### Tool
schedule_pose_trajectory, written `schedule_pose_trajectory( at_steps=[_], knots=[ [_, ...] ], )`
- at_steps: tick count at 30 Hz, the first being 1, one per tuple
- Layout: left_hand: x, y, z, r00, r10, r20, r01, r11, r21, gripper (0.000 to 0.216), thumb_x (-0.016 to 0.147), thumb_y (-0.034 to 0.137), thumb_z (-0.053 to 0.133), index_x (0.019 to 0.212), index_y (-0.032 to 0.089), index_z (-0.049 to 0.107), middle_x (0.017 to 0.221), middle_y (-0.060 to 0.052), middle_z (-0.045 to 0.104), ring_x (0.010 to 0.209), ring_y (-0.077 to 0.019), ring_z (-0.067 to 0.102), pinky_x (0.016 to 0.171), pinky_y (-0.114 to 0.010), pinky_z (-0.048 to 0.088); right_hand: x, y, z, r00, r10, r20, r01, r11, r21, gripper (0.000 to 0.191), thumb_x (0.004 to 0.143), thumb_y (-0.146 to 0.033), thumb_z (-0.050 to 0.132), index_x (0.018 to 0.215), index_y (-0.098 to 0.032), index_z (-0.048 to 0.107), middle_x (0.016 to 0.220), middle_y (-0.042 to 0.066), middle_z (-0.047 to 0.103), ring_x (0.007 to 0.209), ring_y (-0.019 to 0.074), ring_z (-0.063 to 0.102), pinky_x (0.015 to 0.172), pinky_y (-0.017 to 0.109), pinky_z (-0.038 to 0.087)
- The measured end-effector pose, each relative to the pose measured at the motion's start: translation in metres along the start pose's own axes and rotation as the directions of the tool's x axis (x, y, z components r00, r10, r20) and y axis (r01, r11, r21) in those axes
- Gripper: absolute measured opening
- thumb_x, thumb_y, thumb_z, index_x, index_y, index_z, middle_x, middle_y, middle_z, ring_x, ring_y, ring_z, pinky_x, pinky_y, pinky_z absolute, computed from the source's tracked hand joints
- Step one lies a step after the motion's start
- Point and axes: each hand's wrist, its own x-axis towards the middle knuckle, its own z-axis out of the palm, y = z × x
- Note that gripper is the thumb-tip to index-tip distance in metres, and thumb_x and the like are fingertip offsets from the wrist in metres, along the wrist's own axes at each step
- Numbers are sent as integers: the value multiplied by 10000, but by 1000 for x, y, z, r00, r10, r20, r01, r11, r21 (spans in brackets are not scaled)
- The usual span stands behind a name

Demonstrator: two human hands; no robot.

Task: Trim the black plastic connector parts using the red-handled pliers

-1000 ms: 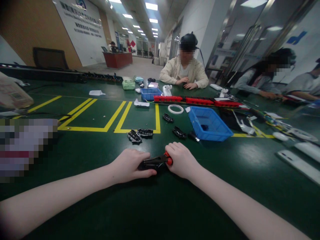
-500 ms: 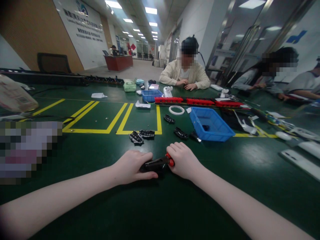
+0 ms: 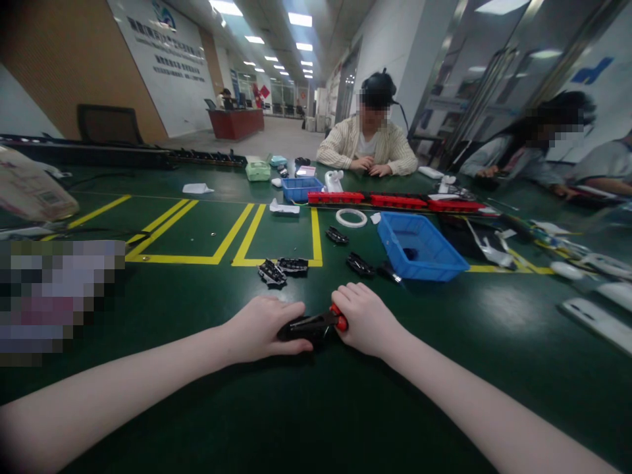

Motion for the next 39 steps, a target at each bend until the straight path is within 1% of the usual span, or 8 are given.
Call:
schedule_pose_trajectory(
  at_steps=[8,14,19,23,28,32,36,39],
  knots=[
    [0,0,-1,999,-34,24,35,999,-23,395,856,587,532,862,193,515,673,19,616,534,-145,548,494,-228,330,-1,1,0,1000,13,-1,-13,1000,0,121,692,-110,593,745,-173,504,764,52,574,693,181,484,634,291,382],
    [2,0,0,999,-15,29,14,999,35,462,858,640,468,791,187,525,623,15,607,488,-138,521,491,-241,324,-1,-1,-1,1000,7,-9,-8,1000,-9,126,678,-91,581,754,-165,514,770,66,580,704,194,496,637,303,390],
    [1,1,0,1000,-25,12,24,999,43,450,846,636,502,806,189,534,623,21,616,489,-138,544,507,-243,350,-1,-1,-1,1000,-2,-16,2,1000,-25,125,683,-93,562,751,-180,504,758,61,574,689,193,497,621,303,395],
    [1,2,1,999,-32,-44,36,995,93,458,832,646,520,879,191,530,671,7,655,536,-157,598,514,-245,354,-4,4,4,998,-36,-55,35,999,-24,117,699,-94,533,741,-193,486,732,59,557,672,197,496,599,308,389],
    [4,0,3,999,-15,31,12,993,121,543,815,715,471,817,175,525,649,-7,667,556,-163,622,558,-264,378,-6,15,16,988,-82,-133,83,997,3,52,727,-164,508,750,-208,494,710,63,547,648,211,499,568,330,387],
    [4,0,2,1000,-11,13,10,995,102,530,827,704,466,791,178,516,640,4,663,544,-152,614,564,-267,379,-7,19,18,990,-66,-128,72,997,41,64,703,-192,529,760,-216,513,727,68,569,653,222,519,563,344,399],
    [2,1,1,1000,6,4,-6,996,93,521,826,695,476,815,176,523,683,-3,676,577,-159,625,571,-276,401,-8,21,19,989,-19,-145,29,997,70,51,736,-236,532,783,-225,517,766,66,590,700,232,542,607,362,422],
    [-1,1,1,1000,21,-18,-18,993,114,514,828,682,485,851,171,536,746,-16,687,631,-172,643,587,-287,423,-11,24,19,984,-7,-178,22,996,84,129,750,-278,556,868,-226,545,863,71,622,818,259,579,711,398,451]
  ],
)
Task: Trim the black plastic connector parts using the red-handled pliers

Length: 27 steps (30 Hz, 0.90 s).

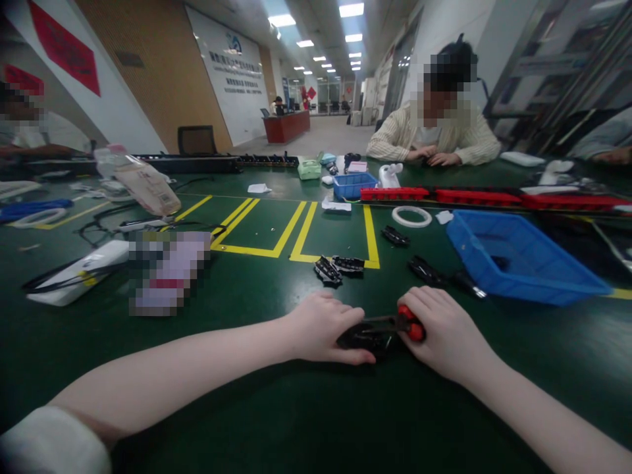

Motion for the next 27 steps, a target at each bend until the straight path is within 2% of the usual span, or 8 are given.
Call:
schedule_pose_trajectory(
  at_steps=[3,10,13,16,19,25,27],
  knots=[
    [-5,-2,-1,999,6,-32,-5,1000,27,496,835,660,489,888,171,547,798,-18,685,672,-180,651,588,-293,430,-3,6,-1,999,31,-25,-31,999,16,241,772,-365,586,972,-232,565,939,74,643,899,281,598,772,430,459],
    [-13,-4,-9,1000,7,-10,-6,997,81,395,866,555,513,940,175,594,812,-6,671,705,-169,633,624,-293,439,-10,21,-9,977,211,-35,-211,977,-10,498,787,-649,545,1028,-215,591,933,92,640,863,287,606,683,416,483],
    [-16,-4,-12,1000,17,-9,-16,993,114,393,860,547,515,901,170,621,821,-13,671,730,-177,620,637,-298,437,-11,22,-14,970,239,-38,-239,971,-1,485,814,-633,525,1033,-205,593,968,97,632,887,275,599,687,401,495],
    [-22,-5,-14,1000,-14,-17,16,990,138,418,833,573,528,856,166,619,792,-19,662,702,-180,612,619,-299,416,-12,21,-19,976,191,-101,-192,981,2,378,871,-524,508,1039,-197,593,1002,105,634,951,272,588,778,422,488],
    [-29,-6,-14,999,-49,-19,52,989,135,450,811,613,525,835,170,604,774,-22,653,672,-177,605,603,-296,390,-21,25,-23,977,145,-158,-150,989,-20,340,866,-463,526,1061,-192,592,1042,121,633,1007,288,574,852,460,468],
    [-39,-8,-12,997,-26,-68,35,989,140,460,804,623,530,844,172,614,782,-22,660,684,-169,591,623,-295,370,-55,43,-23,965,254,-68,-258,965,-55,575,829,-530,554,1291,-196,477,1283,146,539,1169,317,512,963,505,444],
    [-40,-7,-11,995,2,-101,14,987,158,454,805,615,539,869,173,619,801,-22,669,704,-172,592,636,-297,366,-63,46,-23,963,268,-32,-269,962,-55,584,846,-530,538,1320,-200,448,1329,142,504,1216,307,481,994,496,428]
  ],
)
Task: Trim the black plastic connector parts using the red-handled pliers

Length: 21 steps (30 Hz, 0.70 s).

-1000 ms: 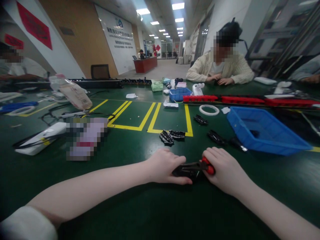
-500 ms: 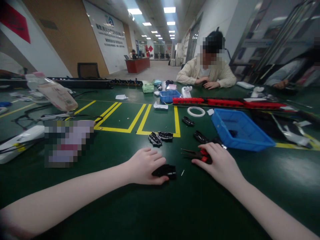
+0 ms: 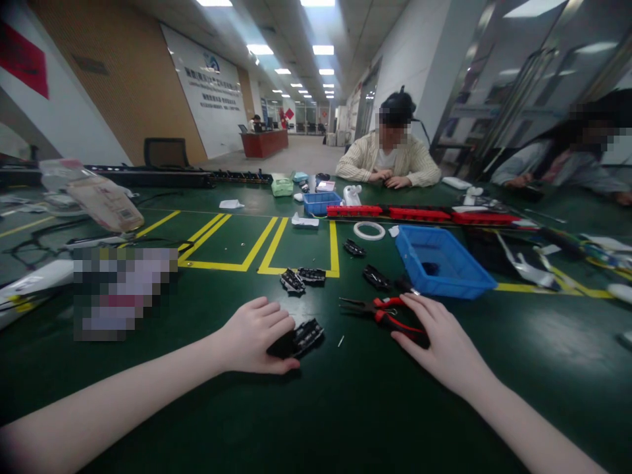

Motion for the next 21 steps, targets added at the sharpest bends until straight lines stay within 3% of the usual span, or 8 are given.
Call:
schedule_pose_trajectory(
  at_steps=[6,11,16,21],
  knots=[
    [-5,2,1,999,-37,-10,37,999,10,546,763,706,531,793,170,628,737,-11,668,639,-159,578,627,-297,349,1,7,4,998,42,50,-41,999,-25,703,838,-579,530,1397,-186,362,1341,155,495,1209,313,485,957,507,446],
    [-2,1,1,1000,-23,-8,23,1000,-14,533,757,698,549,721,170,610,676,8,644,590,-136,561,602,-283,325,9,2,1,996,75,48,-76,997,20,676,766,-624,598,1269,-185,500,1202,136,569,1101,300,551,914,485,476],
    [-1,0,3,997,67,-44,-67,998,-7,515,741,684,576,691,172,585,649,16,631,566,-130,544,606,-285,326,10,-12,-14,997,66,31,-69,991,117,561,756,-535,649,1188,-197,529,1196,114,564,1100,285,558,923,458,486],
    [0,-3,3,999,22,-31,-26,992,-121,409,756,568,634,849,173,586,778,4,651,666,-145,591,640,-276,379,7,-14,-37,996,30,81,-43,986,160,571,727,-508,676,1188,-212,516,1212,110,576,1125,299,557,962,493,460]
  ],
)
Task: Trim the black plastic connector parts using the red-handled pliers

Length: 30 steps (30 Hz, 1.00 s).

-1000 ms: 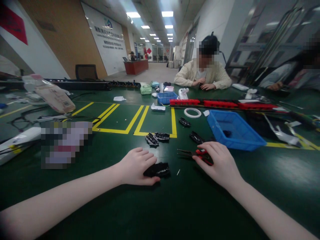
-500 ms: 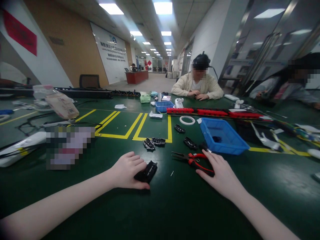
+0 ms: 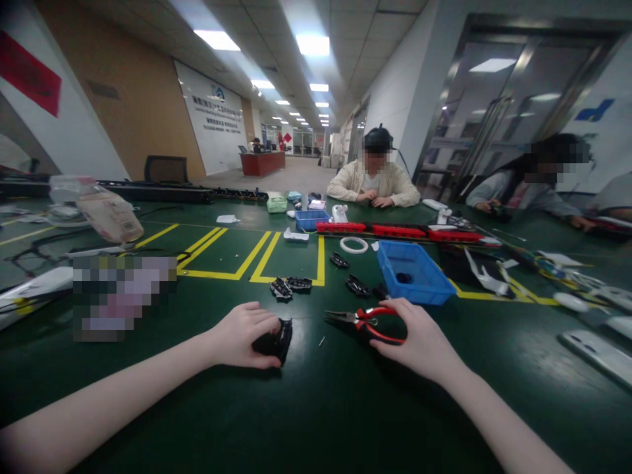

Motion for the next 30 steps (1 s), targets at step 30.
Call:
schedule_pose_trajectory(
  at_steps=[30],
  knots=[
    [2,-15,0,999,-31,44,42,960,-278,251,903,141,475,1131,172,576,1168,-69,599,1013,-187,581,871,-336,479,82,-33,-64,816,-281,506,320,947,11,565,722,-537,670,1190,-231,589,1151,92,605,1011,284,603,833,407,515]
  ],
)
